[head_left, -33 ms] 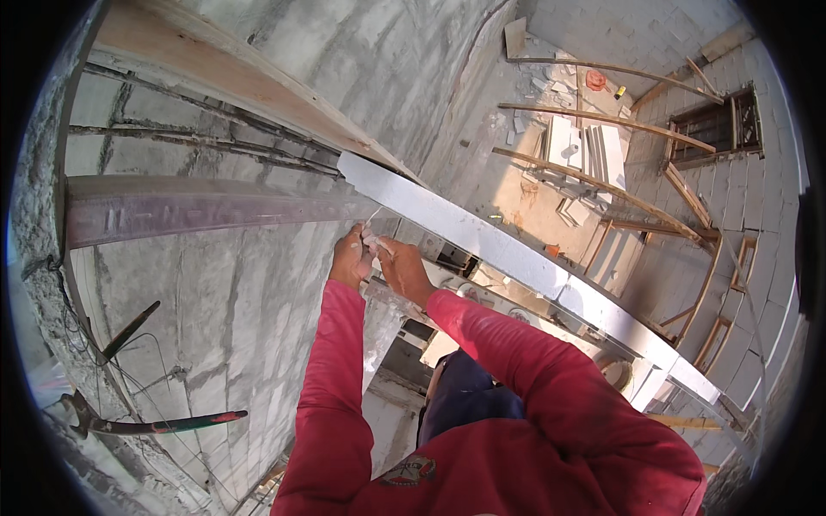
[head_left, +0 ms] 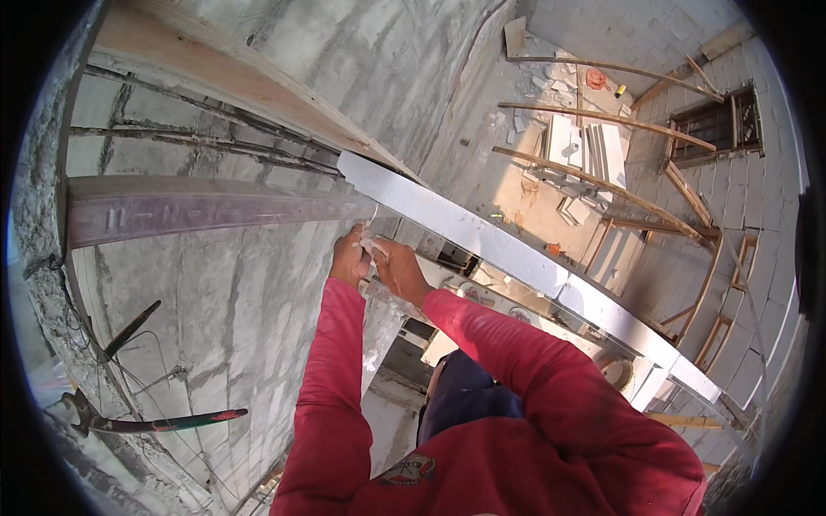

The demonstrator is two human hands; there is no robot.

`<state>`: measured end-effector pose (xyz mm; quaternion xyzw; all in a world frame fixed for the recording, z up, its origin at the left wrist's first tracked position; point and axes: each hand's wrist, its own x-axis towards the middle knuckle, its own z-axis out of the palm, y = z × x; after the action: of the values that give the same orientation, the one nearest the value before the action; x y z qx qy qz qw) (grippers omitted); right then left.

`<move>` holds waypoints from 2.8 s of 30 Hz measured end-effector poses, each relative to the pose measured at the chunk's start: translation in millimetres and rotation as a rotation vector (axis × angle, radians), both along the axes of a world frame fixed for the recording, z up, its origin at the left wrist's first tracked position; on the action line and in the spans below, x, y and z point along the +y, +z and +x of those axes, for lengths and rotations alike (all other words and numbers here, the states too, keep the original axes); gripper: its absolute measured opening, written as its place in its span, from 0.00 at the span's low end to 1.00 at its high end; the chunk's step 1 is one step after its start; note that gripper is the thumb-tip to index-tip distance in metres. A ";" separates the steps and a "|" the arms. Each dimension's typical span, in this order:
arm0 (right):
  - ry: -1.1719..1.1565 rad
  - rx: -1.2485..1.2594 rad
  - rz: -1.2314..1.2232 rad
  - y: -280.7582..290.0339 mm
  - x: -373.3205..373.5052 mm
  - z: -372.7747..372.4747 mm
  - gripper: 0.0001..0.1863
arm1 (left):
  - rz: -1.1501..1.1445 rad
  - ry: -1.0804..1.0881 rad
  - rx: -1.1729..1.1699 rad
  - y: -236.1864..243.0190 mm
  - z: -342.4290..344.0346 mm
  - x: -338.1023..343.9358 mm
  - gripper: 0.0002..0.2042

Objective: The person applies cement to a white rectangular board using a trowel, then positions and secures the board against a wall. The person repeats this process with additional boards, aligning them vertically along the wall.

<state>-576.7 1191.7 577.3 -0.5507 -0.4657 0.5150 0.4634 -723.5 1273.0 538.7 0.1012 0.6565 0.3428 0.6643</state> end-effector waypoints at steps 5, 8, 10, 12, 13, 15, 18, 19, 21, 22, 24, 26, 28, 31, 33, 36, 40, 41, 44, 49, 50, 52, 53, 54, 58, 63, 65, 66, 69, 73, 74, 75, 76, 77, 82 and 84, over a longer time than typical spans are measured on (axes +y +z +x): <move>-0.002 -0.146 0.043 13.4 -3.8 -9.9 0.15 | 0.135 -0.417 0.335 10.4 -15.4 15.3 0.11; -0.020 -0.468 0.161 15.5 1.0 9.7 0.18 | 0.147 -0.533 0.427 10.1 -20.2 26.6 0.13; -0.002 -0.635 0.197 17.0 9.9 26.0 0.19 | 0.182 -0.512 0.440 6.9 -22.1 24.6 0.13; 0.002 -0.734 0.195 15.2 20.3 42.8 0.20 | 0.212 -0.408 0.407 3.3 -26.4 20.1 0.12; -0.009 -0.805 0.249 12.9 24.3 49.5 0.19 | 0.161 -0.353 0.418 1.0 -29.4 16.9 0.11; 0.069 -0.858 0.175 7.2 28.8 59.3 0.18 | 0.237 -0.287 0.431 -5.1 -35.0 25.2 0.09; 0.141 -0.903 0.078 0.5 33.7 67.2 0.14 | 0.523 -0.275 0.541 -16.8 -40.8 56.1 0.08; 0.192 -0.912 -0.018 0.9 36.2 69.5 0.13 | 0.593 -0.300 0.607 -17.7 -44.5 71.6 0.09; 0.216 -0.874 0.025 8.2 44.3 74.4 0.12 | 0.941 -0.484 0.928 -11.8 -48.3 102.8 0.09; 0.252 -0.866 -0.018 15.2 49.9 77.3 0.12 | 0.915 -0.539 1.009 -5.1 -48.0 108.9 0.09; 0.215 -0.790 0.038 35.3 60.1 82.2 0.13 | 0.948 -0.483 0.819 18.8 -45.8 117.1 0.09; 0.216 -0.761 0.058 59.5 66.3 86.3 0.14 | 0.876 -0.415 0.704 50.3 -41.3 115.1 0.09; 0.231 -0.765 0.096 82.2 68.0 88.4 0.13 | 0.897 -0.376 0.747 80.1 -38.8 100.4 0.08; 0.248 -0.751 0.126 107.1 60.7 83.9 0.12 | 0.743 -0.294 0.632 116.1 -44.7 71.8 0.06; 0.211 -0.728 0.140 116.4 56.2 81.3 0.11 | 0.687 -0.234 0.580 128.2 -44.4 61.2 0.04; 0.154 -0.692 0.148 123.3 53.2 79.8 0.12 | 0.714 -0.167 0.513 134.1 -43.4 56.8 0.03; 0.194 -0.699 0.107 130.5 52.3 80.4 0.13 | 0.722 -0.181 0.459 138.0 -47.2 50.2 0.04; 0.212 -0.702 0.092 132.4 51.6 80.6 0.13 | 0.709 -0.175 0.456 139.3 -48.4 45.9 0.05; 0.231 -0.692 0.075 136.5 44.9 82.6 0.15 | 0.587 -0.118 0.450 138.9 -46.5 22.2 0.07; 0.025 -0.780 0.369 135.9 25.5 79.4 0.18 | 0.494 -0.067 0.304 144.9 -39.1 1.6 0.08; 0.025 -0.777 0.385 135.4 19.2 75.3 0.19 | 0.445 -0.056 0.247 147.2 -38.3 -4.5 0.08; 0.023 -0.777 0.370 136.1 4.2 66.5 0.22 | 0.373 -0.066 0.103 151.8 -34.8 -15.1 0.09; 0.102 -0.695 0.295 137.5 -2.9 59.1 0.24 | 0.318 -0.051 0.049 152.4 -29.5 -20.6 0.09; 0.170 -0.613 0.220 139.8 -8.9 49.8 0.27 | 0.268 -0.045 -0.016 152.9 -23.9 -24.2 0.09; 0.170 -0.653 0.306 153.4 -18.2 32.7 0.34 | 0.250 -0.014 -0.136 153.3 -4.0 -23.6 0.11; 0.230 -0.447 0.004 163.6 -6.9 29.0 0.30 | 0.219 0.002 -0.183 151.5 5.4 -20.6 0.13; 0.230 -0.306 -0.052 162.4 -2.8 24.0 0.27 | 0.227 -0.012 -0.237 149.8 3.1 -20.7 0.12; 0.222 -0.277 -0.020 160.6 -1.5 20.6 0.25 | 0.237 -0.017 -0.264 148.0 1.5 -20.0 0.12; 0.120 -0.352 0.143 152.3 -0.7 13.1 0.20 | 0.362 0.061 -0.344 140.3 -5.6 -21.3 0.09; 0.054 -0.444 0.186 140.3 4.9 17.3 0.19 | 0.322 0.309 -0.436 137.2 -19.1 -5.3 0.08; 0.080 -0.475 0.179 137.6 7.8 20.1 0.19 | 0.336 0.316 -0.465 138.6 -21.9 2.3 0.08; 0.088 -0.497 0.181 134.9 10.7 23.2 0.19 | 0.319 0.338 -0.485 139.7 -22.2 9.9 0.08; 0.097 -0.520 0.180 132.5 12.6 26.1 0.20 | 0.348 0.347 -0.470 140.5 -20.9 17.7 0.07; 0.096 -0.524 0.195 130.6 14.5 28.5 0.20 | 0.351 0.375 -0.445 142.1 -20.5 27.4 0.07; 0.100 -0.482 0.170 129.8 18.1 32.9 0.21 | 0.424 0.351 -0.443 143.1 -22.2 59.1 0.06; 0.119 -0.502 0.177 133.7 18.7 29.9 0.23 | 0.473 0.315 -0.484 138.8 -27.1 53.1 0.06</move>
<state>-546.8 1210.5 711.0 -0.5903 -0.6406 0.3459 0.3487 -750.6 1326.1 677.5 0.0656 0.3906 0.5972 0.6975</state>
